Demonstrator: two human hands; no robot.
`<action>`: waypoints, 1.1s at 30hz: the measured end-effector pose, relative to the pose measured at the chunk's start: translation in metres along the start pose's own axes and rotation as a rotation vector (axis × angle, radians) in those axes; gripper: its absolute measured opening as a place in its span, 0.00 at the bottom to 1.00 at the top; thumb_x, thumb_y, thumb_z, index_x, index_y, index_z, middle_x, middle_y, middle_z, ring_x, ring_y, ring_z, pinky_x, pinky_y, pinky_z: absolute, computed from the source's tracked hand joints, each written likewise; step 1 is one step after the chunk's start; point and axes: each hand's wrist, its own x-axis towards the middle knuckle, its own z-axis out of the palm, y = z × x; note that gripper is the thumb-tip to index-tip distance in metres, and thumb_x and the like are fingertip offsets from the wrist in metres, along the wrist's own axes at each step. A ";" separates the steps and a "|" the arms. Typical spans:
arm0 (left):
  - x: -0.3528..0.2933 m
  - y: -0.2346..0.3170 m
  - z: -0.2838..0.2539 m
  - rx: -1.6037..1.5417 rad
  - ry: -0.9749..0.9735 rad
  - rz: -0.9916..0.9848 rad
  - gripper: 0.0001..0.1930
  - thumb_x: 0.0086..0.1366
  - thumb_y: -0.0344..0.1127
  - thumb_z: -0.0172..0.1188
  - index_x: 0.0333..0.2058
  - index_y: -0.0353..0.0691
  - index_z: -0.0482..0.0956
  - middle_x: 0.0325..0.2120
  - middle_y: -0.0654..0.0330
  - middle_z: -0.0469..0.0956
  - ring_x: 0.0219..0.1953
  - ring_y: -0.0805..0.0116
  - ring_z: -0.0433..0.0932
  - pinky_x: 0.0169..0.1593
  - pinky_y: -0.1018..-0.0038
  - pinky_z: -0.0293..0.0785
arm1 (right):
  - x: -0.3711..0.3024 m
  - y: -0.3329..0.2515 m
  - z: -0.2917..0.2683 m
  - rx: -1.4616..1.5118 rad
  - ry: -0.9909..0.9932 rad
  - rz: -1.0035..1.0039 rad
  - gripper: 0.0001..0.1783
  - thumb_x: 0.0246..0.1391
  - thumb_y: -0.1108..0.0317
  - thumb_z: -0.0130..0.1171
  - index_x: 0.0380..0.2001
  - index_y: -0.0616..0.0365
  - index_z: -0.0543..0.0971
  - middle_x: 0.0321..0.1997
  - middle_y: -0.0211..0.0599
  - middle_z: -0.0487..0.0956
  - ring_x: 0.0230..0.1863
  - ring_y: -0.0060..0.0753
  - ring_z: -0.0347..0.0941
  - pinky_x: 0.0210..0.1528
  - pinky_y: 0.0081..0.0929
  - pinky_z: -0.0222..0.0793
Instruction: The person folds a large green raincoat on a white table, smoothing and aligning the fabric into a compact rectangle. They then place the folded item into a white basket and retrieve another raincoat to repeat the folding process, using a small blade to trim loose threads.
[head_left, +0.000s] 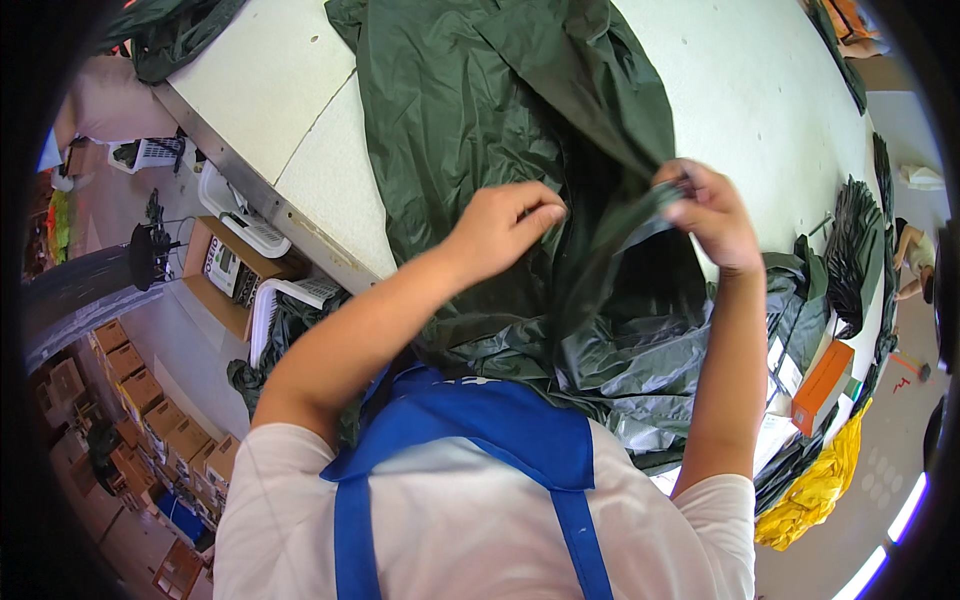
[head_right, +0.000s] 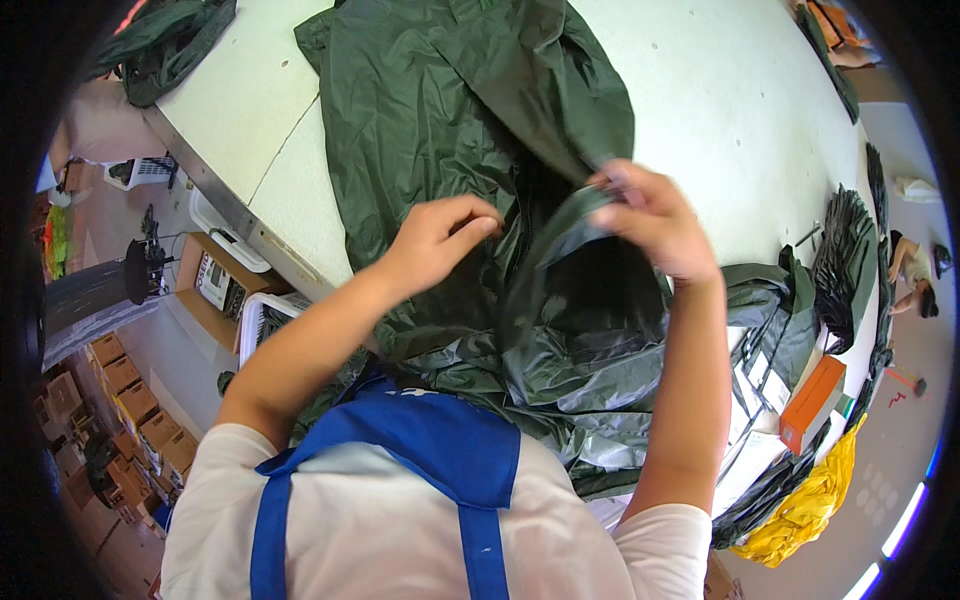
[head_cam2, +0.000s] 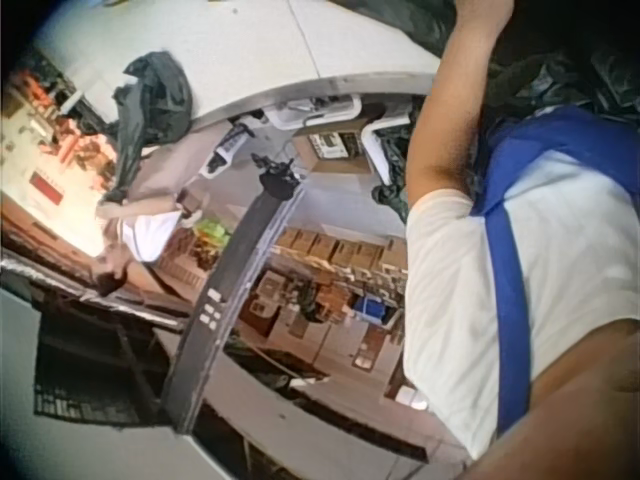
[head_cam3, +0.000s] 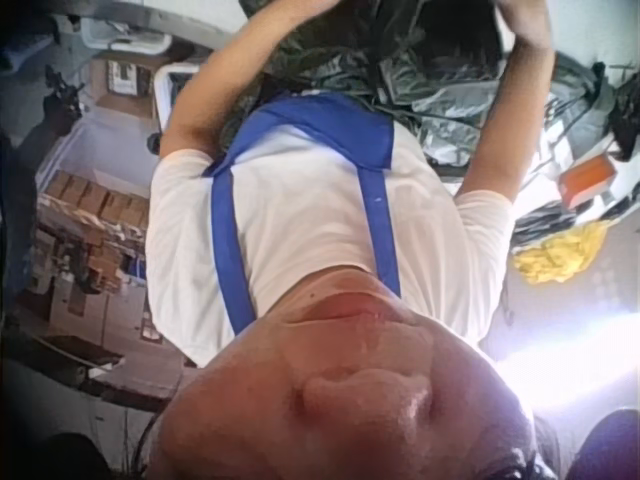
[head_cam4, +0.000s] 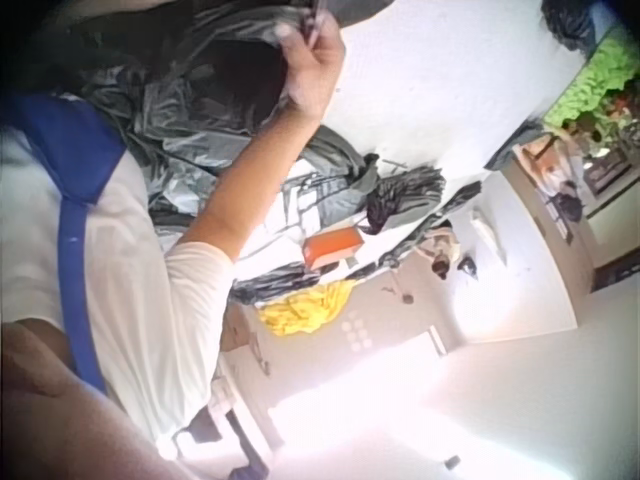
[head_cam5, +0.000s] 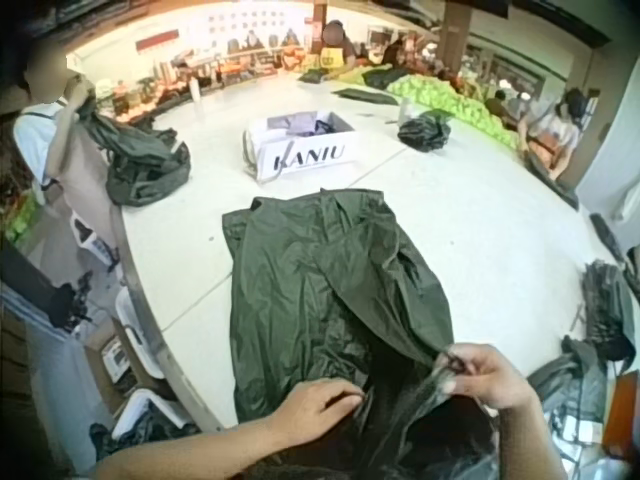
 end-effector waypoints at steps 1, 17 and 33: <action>0.010 -0.016 -0.002 0.244 -0.015 -0.028 0.10 0.61 0.34 0.57 0.40 0.38 0.78 0.33 0.54 0.79 0.33 0.62 0.77 0.41 0.72 0.73 | -0.012 0.001 -0.018 0.110 0.095 0.004 0.15 0.50 0.70 0.60 0.42 0.61 0.74 0.32 0.25 0.74 0.33 0.16 0.68 0.35 0.15 0.63; 0.094 -0.020 -0.018 -0.653 0.195 -0.485 0.11 0.58 0.23 0.56 0.41 0.39 0.74 0.38 0.61 0.75 0.41 0.70 0.75 0.41 0.72 0.72 | -0.103 -0.040 -0.098 0.033 0.607 -0.140 0.14 0.54 0.69 0.55 0.44 0.60 0.75 0.26 0.23 0.73 0.21 0.09 0.57 0.24 0.10 0.50; -0.062 0.042 -0.064 0.498 0.391 0.265 0.12 0.53 0.26 0.64 0.37 0.41 0.77 0.57 0.54 0.63 0.49 0.57 0.71 0.50 0.66 0.69 | 0.017 0.021 0.154 -0.055 -0.002 -0.043 0.09 0.53 0.71 0.59 0.35 0.64 0.73 0.29 0.26 0.66 0.31 0.17 0.59 0.33 0.19 0.57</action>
